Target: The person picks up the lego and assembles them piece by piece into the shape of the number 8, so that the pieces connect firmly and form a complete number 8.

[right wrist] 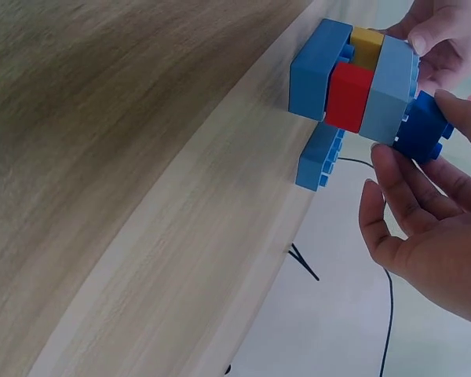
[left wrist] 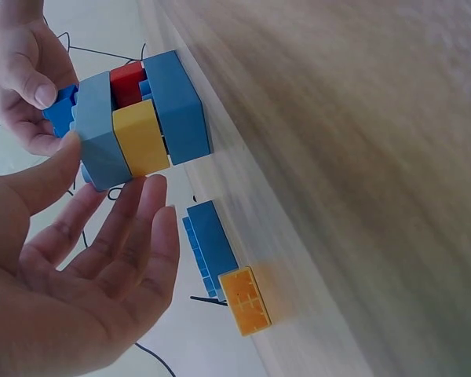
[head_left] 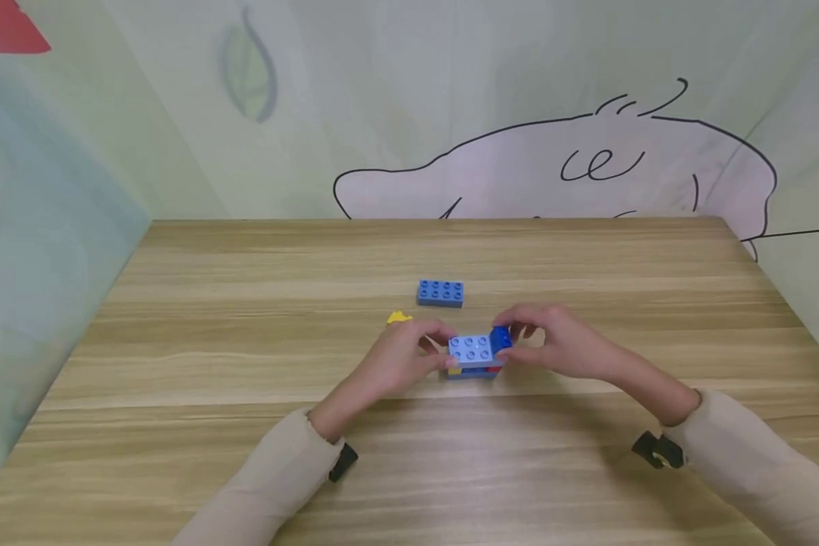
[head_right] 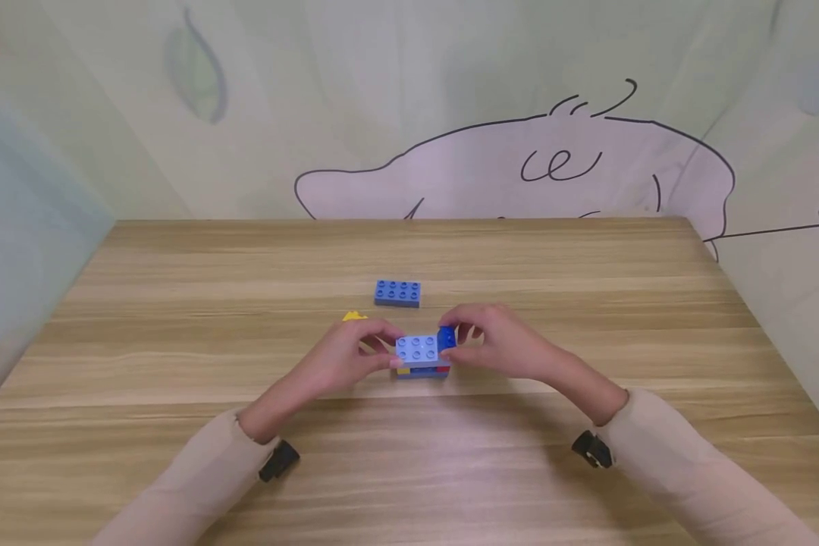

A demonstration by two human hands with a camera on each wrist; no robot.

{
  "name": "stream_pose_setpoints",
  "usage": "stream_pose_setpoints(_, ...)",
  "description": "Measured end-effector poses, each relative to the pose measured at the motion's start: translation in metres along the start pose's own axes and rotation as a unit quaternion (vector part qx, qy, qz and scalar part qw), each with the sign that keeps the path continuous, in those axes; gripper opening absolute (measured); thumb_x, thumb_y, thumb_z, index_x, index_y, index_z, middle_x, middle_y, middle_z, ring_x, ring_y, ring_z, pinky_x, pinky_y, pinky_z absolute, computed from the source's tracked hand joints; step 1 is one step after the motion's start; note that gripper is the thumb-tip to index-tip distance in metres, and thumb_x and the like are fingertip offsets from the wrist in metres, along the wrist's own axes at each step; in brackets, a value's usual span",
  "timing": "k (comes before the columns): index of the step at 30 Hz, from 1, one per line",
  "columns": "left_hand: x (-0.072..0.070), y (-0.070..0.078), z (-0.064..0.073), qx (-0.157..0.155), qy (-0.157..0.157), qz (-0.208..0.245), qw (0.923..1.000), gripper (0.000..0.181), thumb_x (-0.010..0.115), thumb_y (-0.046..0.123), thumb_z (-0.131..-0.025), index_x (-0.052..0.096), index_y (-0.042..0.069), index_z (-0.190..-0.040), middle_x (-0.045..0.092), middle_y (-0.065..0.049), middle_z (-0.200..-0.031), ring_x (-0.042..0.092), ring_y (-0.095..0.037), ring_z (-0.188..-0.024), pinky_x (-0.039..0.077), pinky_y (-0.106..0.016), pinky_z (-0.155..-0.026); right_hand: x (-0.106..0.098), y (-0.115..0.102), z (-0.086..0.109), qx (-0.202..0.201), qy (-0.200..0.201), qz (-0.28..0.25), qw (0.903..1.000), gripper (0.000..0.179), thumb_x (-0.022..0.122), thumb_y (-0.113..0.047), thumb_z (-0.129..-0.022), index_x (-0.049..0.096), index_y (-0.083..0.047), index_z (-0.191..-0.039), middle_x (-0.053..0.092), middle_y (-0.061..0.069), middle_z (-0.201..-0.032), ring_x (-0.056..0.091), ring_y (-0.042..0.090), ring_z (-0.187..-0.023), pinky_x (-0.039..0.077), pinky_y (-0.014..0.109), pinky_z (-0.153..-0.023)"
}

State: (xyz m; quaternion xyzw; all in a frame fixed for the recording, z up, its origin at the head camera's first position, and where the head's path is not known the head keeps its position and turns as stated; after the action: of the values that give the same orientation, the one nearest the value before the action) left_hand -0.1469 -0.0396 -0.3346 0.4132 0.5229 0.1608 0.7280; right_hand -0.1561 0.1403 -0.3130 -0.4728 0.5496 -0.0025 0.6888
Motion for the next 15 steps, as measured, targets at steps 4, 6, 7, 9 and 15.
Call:
stream_pose_setpoints(4,0.0005,-0.0002,-0.0003,-0.003,0.001,0.0,1.0,0.028,0.071,0.013,-0.08,0.065,0.008,-0.107,0.064,-0.003,-0.1,0.058,-0.014,-0.083,0.049,-0.024,-0.071,0.0005,-0.0013,-0.0002,-0.007,0.008,0.007,0.9999,0.03,0.073,-0.016,-0.078,0.064,-0.002,-0.104,0.064,0.002,-0.097,0.057,0.013,-0.083,0.05,0.035,-0.074)
stream_pose_setpoints(6,0.0004,-0.0002,-0.0002,-0.004,0.002,-0.001,1.0,0.028,0.071,0.013,-0.08,0.065,0.008,-0.107,0.064,-0.003,-0.1,0.058,-0.014,-0.082,0.049,-0.023,-0.071,0.0011,-0.0013,0.0,-0.009,0.013,0.007,0.9998,0.03,0.073,-0.015,-0.078,0.064,-0.002,-0.104,0.065,0.002,-0.097,0.057,0.013,-0.082,0.05,0.034,-0.073)
stream_pose_setpoints(7,0.0004,-0.0002,-0.0001,-0.004,0.002,-0.001,1.0,0.028,0.071,0.013,-0.08,0.065,0.008,-0.106,0.064,-0.003,-0.1,0.058,-0.014,-0.082,0.048,-0.023,-0.071,0.0014,-0.0012,0.0001,-0.011,0.016,0.007,0.9998,0.031,0.074,-0.015,-0.078,0.064,-0.002,-0.103,0.065,0.002,-0.097,0.058,0.013,-0.082,0.05,0.033,-0.073)
stream_pose_setpoints(9,0.0005,0.0001,0.0003,-0.003,0.003,-0.001,1.0,0.027,0.071,0.013,-0.08,0.065,0.008,-0.106,0.064,-0.003,-0.1,0.058,-0.014,-0.082,0.049,-0.024,-0.071,0.002,-0.0006,0.0004,-0.015,0.023,0.003,0.9996,0.031,0.074,-0.014,-0.077,0.064,-0.001,-0.103,0.065,0.002,-0.096,0.058,0.013,-0.081,0.05,0.032,-0.072)
stream_pose_setpoints(15,-0.0001,0.0008,0.0009,0.0,0.004,-0.003,1.0,0.027,0.071,0.013,-0.08,0.065,0.008,-0.106,0.064,-0.003,-0.1,0.058,-0.014,-0.082,0.049,-0.024,-0.071,0.0026,0.0012,0.0009,-0.016,0.031,-0.003,0.9994,0.032,0.075,-0.015,-0.076,0.064,0.0,-0.103,0.065,0.003,-0.096,0.058,0.014,-0.081,0.051,0.031,-0.072)
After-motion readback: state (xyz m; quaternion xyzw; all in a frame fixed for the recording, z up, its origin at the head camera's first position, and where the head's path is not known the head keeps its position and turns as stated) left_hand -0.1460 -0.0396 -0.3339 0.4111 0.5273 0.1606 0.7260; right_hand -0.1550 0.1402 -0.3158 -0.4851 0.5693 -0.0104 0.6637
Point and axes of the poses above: each hand's wrist, its own z-axis away from the middle knuckle, its own x-axis out of the palm, y = z × x, the point moved 5 cm from there along -z, towards the middle knuckle
